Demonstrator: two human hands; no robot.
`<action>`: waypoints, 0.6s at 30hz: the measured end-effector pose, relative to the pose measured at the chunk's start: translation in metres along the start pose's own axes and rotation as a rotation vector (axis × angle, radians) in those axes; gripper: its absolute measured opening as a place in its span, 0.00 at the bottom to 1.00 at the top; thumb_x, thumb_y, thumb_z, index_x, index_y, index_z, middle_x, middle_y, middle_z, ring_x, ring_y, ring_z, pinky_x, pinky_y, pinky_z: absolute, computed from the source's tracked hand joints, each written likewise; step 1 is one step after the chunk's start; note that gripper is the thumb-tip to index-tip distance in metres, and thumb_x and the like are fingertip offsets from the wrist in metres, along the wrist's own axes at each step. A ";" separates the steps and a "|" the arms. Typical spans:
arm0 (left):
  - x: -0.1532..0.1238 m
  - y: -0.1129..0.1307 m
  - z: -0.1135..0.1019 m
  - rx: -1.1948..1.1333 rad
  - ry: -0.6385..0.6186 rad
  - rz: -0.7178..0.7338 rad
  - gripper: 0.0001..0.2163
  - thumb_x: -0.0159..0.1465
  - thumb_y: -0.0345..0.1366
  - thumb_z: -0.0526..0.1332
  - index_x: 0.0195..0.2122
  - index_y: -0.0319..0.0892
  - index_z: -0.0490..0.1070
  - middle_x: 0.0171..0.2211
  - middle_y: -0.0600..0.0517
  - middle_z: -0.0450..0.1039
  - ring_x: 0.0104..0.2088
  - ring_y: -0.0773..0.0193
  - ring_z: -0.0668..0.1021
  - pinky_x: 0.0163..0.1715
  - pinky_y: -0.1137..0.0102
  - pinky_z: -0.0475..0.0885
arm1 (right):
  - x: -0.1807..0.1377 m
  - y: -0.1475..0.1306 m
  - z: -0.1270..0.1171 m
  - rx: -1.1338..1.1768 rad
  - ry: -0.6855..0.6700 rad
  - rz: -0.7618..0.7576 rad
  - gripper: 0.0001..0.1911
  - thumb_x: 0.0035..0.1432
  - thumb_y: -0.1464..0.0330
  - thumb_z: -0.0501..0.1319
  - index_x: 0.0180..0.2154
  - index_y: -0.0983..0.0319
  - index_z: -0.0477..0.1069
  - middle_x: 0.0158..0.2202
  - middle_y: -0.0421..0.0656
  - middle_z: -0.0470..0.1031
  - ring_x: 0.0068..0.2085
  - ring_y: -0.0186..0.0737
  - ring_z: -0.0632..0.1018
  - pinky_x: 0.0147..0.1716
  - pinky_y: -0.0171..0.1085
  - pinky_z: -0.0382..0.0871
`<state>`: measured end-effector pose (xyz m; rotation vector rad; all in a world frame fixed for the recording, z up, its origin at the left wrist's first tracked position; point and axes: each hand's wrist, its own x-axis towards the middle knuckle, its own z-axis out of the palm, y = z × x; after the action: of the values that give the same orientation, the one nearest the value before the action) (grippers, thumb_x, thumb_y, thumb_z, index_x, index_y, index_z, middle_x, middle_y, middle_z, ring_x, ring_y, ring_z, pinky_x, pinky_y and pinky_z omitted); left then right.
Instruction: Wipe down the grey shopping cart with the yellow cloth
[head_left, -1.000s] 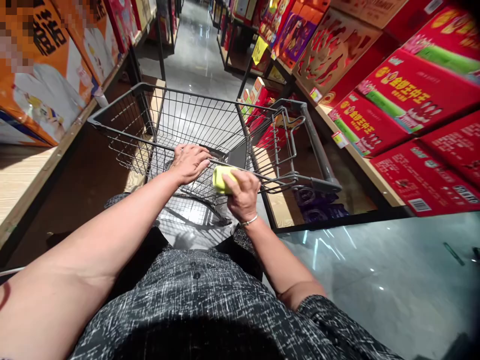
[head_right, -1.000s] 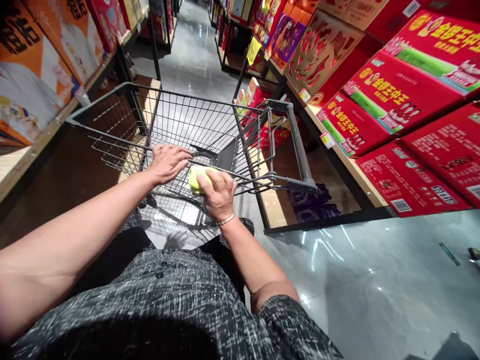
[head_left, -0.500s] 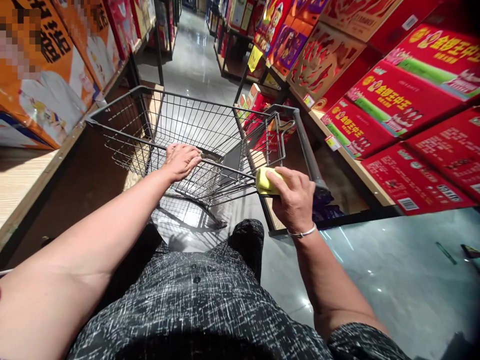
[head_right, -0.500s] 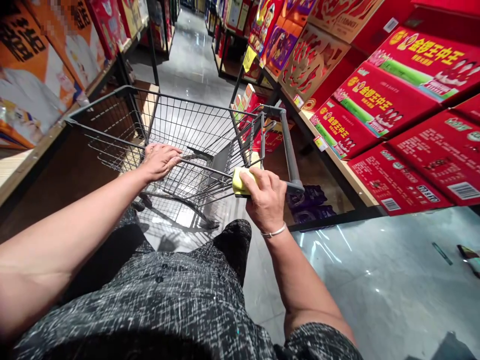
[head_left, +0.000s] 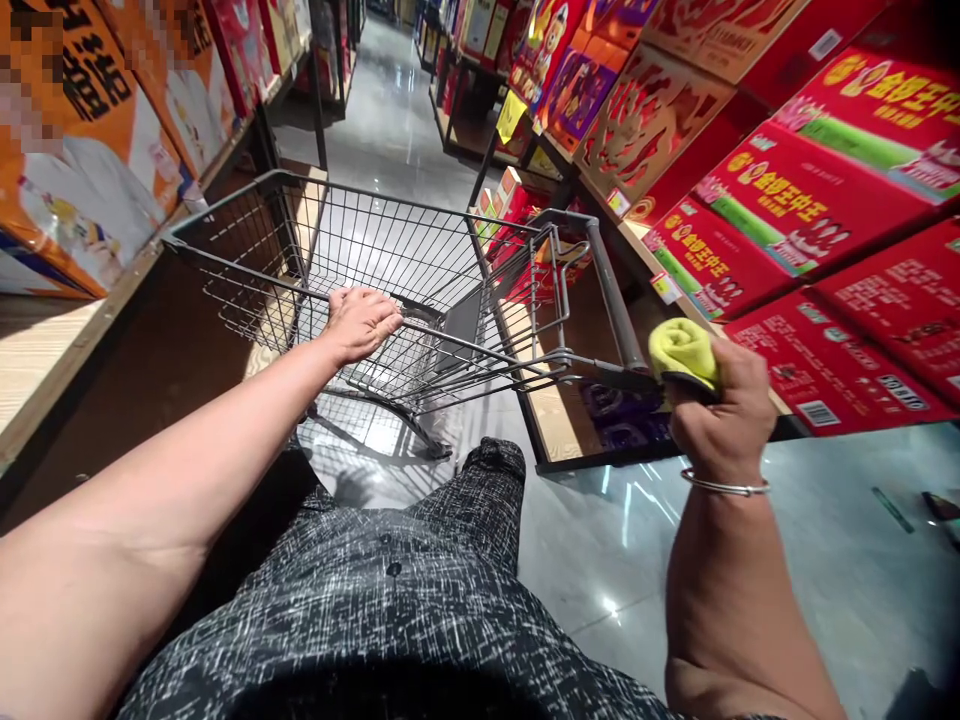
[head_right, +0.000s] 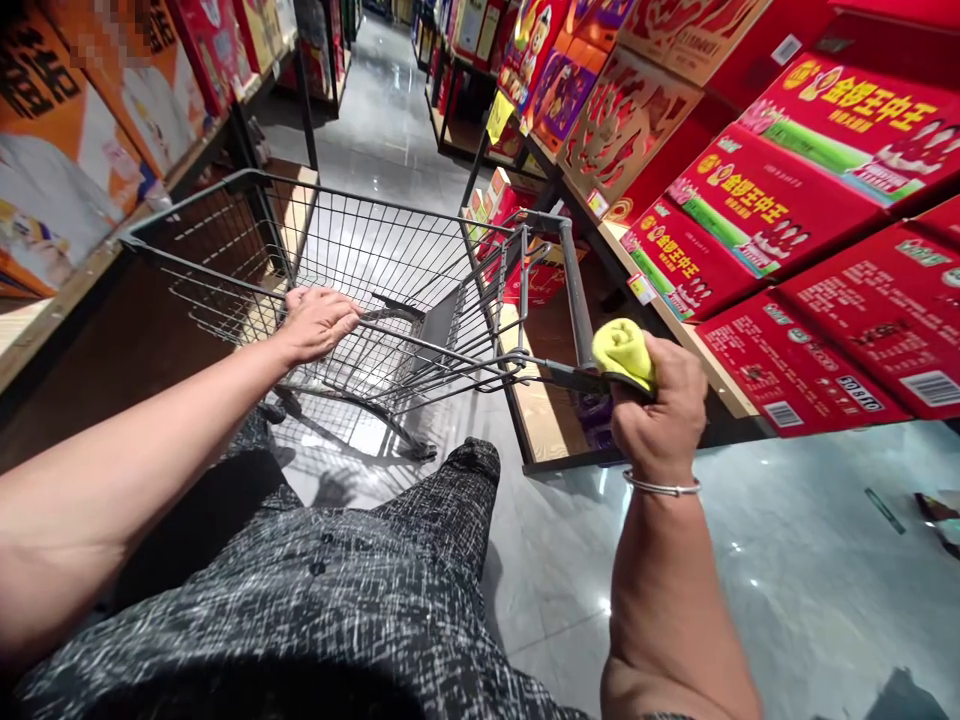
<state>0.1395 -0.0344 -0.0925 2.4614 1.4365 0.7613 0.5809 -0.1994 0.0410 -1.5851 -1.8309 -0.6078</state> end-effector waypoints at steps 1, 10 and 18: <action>0.000 0.001 0.000 0.010 0.004 -0.004 0.15 0.71 0.46 0.51 0.41 0.48 0.76 0.48 0.50 0.77 0.56 0.48 0.68 0.56 0.50 0.51 | 0.009 -0.002 -0.001 0.087 -0.117 -0.011 0.27 0.56 0.68 0.60 0.59 0.58 0.71 0.55 0.53 0.75 0.55 0.54 0.76 0.55 0.51 0.69; 0.002 0.003 0.004 0.017 0.034 -0.033 0.16 0.72 0.45 0.51 0.40 0.47 0.77 0.46 0.50 0.78 0.55 0.48 0.68 0.55 0.49 0.53 | 0.076 0.024 0.040 0.136 -0.547 0.064 0.19 0.52 0.66 0.59 0.46 0.57 0.78 0.47 0.49 0.79 0.50 0.53 0.76 0.54 0.50 0.68; 0.012 -0.007 0.000 0.016 -0.011 -0.062 0.17 0.73 0.47 0.52 0.41 0.49 0.80 0.49 0.51 0.78 0.58 0.49 0.68 0.61 0.48 0.51 | 0.070 -0.001 0.034 0.085 -0.627 -0.084 0.21 0.51 0.68 0.57 0.46 0.56 0.78 0.43 0.48 0.80 0.45 0.53 0.76 0.49 0.48 0.70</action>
<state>0.1391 -0.0207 -0.0912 2.4171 1.5129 0.7260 0.5690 -0.1271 0.0676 -1.7751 -2.3399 -0.0518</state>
